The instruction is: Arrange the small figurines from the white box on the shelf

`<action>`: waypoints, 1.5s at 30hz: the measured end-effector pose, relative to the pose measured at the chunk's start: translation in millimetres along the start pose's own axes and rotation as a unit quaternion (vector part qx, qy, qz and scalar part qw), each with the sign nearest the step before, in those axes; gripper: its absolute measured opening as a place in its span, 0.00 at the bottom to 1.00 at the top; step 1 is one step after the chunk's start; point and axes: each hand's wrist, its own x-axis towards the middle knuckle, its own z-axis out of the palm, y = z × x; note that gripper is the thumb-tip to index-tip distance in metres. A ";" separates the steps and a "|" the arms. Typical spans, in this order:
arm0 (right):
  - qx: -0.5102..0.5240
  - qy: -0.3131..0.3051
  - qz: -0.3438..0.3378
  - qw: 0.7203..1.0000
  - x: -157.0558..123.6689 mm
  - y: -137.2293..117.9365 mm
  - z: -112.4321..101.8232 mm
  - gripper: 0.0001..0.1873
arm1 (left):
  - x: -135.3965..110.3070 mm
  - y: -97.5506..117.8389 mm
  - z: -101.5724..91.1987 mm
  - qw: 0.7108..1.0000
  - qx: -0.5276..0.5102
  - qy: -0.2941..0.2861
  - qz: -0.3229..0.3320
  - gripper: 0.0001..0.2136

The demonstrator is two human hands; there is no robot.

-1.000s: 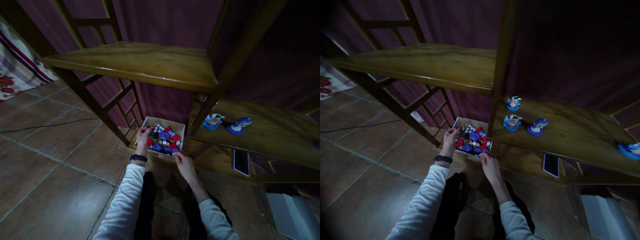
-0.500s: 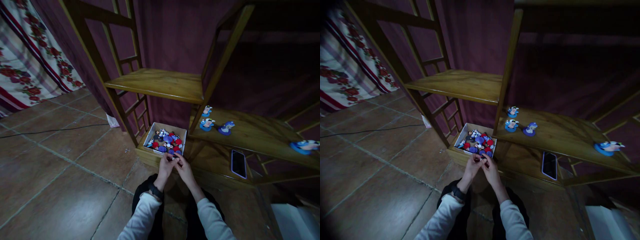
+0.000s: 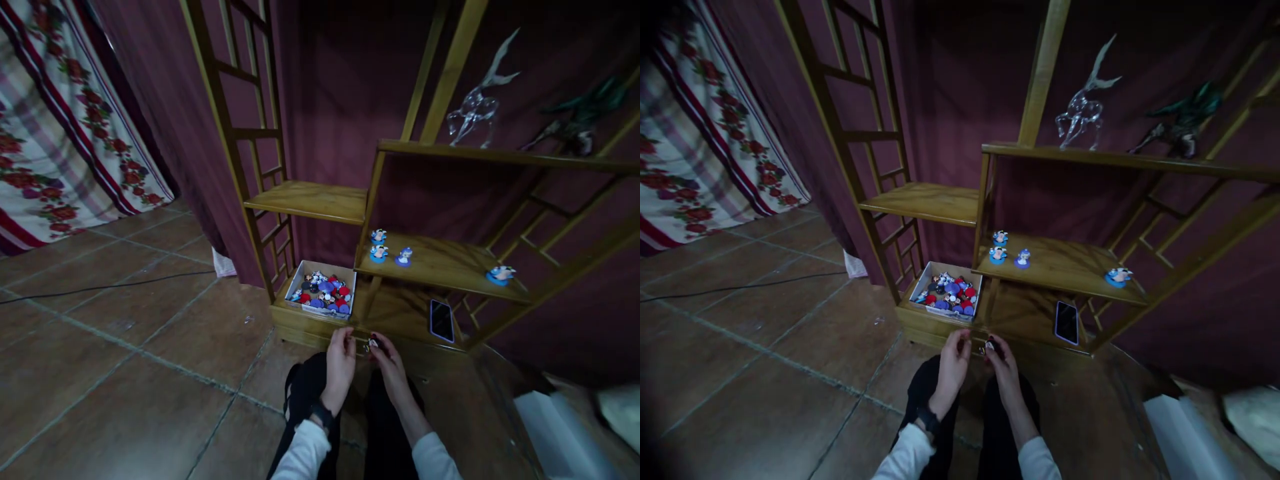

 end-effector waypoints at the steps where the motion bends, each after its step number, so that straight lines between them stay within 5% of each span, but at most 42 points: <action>1: -0.009 0.011 -0.010 1.000 -6.8 -2.3 -2.1 0.24 | -8.2 9.5 2.1 1.000 0.000 -0.020 0.014 0.11; 5: -0.035 0.024 -0.043 0.998 -29.8 -52.5 -2.2 0.23 | -24.7 36.1 -2.3 0.996 0.005 -0.066 0.062 0.11; 10: -0.053 0.011 -0.236 0.970 -57.2 -203.2 14.9 0.22 | -5.3 31.9 -20.2 0.999 0.023 0.001 0.049 0.09; 13: -0.064 0.003 -0.314 0.947 -69.8 -254.1 25.1 0.23 | 10.6 19.8 -29.1 0.999 0.009 0.041 0.030 0.08; 16: -0.121 -0.041 -0.279 0.952 -63.2 -225.6 30.5 0.21 | 24.0 4.1 -42.2 0.997 0.026 0.065 0.014 0.08; 21: -0.171 -0.048 -0.133 0.975 -18.6 -92.9 23.8 0.20 | 49.8 -28.6 -66.3 0.991 0.068 0.110 -0.033 0.08; 25: -0.175 -0.030 -0.078 0.981 4.3 -29.5 8.6 0.21 | 77.4 -47.7 -69.0 0.984 0.113 0.121 -0.062 0.08; 32: -0.217 -0.059 -0.054 0.973 31.3 1.3 4.1 0.21 | 134.5 -69.6 -48.3 0.974 0.187 0.111 -0.064 0.10; 41: -0.297 -0.099 -0.050 0.949 68.8 10.2 27.2 0.19 | 193.4 -102.7 -2.4 0.965 0.205 0.106 -0.124 0.10; 45: -0.313 -0.106 -0.056 0.942 79.7 13.3 35.1 0.19 | 204.5 -116.0 -6.0 0.947 0.266 0.109 -0.143 0.12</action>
